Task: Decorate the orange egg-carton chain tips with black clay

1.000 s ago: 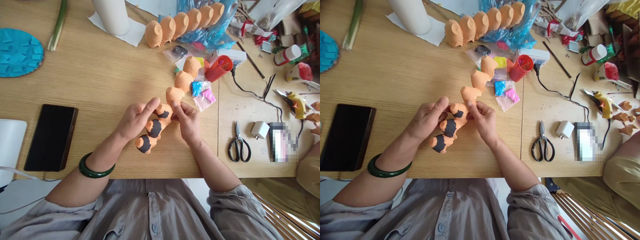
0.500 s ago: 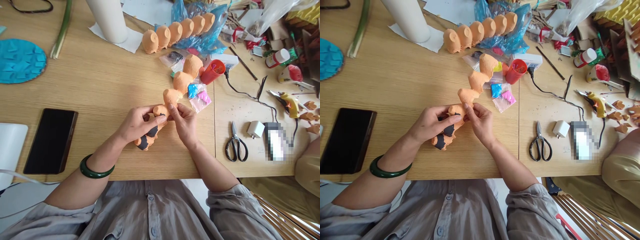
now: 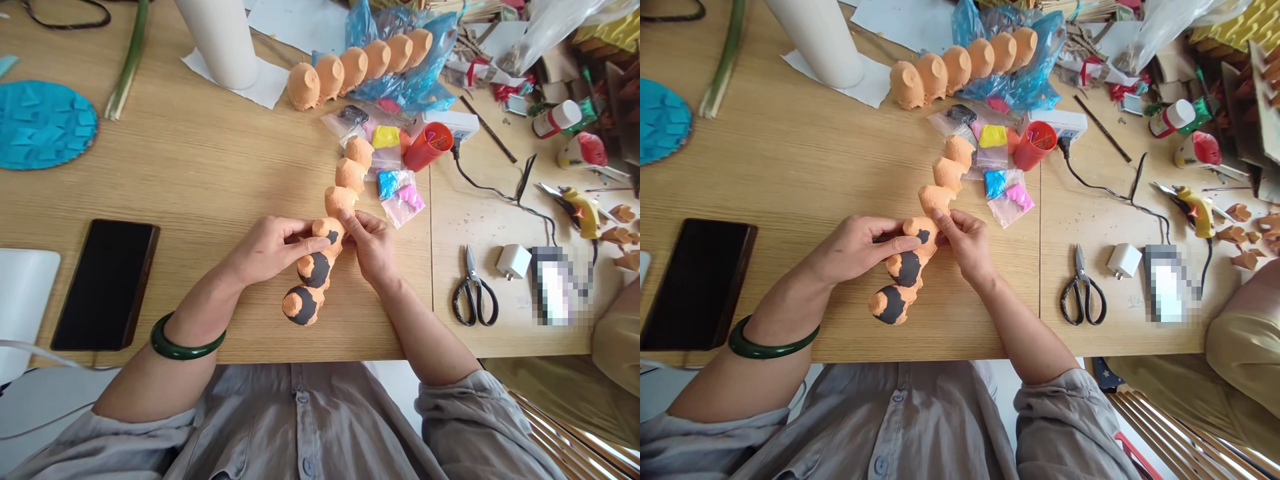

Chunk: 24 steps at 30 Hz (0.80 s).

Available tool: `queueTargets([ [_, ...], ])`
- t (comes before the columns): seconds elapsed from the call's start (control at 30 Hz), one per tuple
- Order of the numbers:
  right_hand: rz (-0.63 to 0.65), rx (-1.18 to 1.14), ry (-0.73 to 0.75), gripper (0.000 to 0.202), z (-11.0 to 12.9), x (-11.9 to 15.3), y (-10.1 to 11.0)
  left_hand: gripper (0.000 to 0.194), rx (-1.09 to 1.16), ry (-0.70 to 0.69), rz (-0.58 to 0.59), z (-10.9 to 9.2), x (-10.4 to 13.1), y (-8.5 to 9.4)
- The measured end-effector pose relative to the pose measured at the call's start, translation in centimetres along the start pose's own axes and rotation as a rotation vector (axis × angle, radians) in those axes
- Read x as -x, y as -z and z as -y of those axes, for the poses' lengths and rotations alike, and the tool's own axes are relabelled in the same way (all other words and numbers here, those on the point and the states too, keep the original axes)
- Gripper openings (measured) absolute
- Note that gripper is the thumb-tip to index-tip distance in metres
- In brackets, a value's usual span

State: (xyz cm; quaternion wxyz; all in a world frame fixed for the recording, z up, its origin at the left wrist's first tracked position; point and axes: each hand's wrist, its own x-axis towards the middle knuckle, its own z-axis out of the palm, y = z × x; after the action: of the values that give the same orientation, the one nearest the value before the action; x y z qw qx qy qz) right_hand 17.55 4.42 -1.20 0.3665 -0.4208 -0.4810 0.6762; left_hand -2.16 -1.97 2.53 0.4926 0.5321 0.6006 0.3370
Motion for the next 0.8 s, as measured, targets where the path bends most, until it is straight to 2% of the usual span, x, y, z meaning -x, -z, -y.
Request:
queueTargets([
  [0.1, 0.021, -0.001, -0.047, 0.065, -0.1, -0.4, 0.4, 0.047, -0.007, 0.008, 0.003, 0.0, 0.0, 0.2],
  [0.27, 0.061, -0.068, -0.086, 0.065, 0.1, -0.9, 1.1, 0.056, 0.16, -0.013, -0.038, 0.1, 0.0, -0.3],
  [0.47, 0.077, -0.06, -0.07, 0.063, 0.3, -0.9, 1.5, 0.051, 0.282, -0.018, -0.112, 0.0, -0.1, -1.1],
  [0.8, 0.14, -0.194, -0.096, 0.057, 0.4, -0.9, 1.4, 0.052, 0.406, 0.044, -0.067, -0.3, -0.3, -1.6],
])
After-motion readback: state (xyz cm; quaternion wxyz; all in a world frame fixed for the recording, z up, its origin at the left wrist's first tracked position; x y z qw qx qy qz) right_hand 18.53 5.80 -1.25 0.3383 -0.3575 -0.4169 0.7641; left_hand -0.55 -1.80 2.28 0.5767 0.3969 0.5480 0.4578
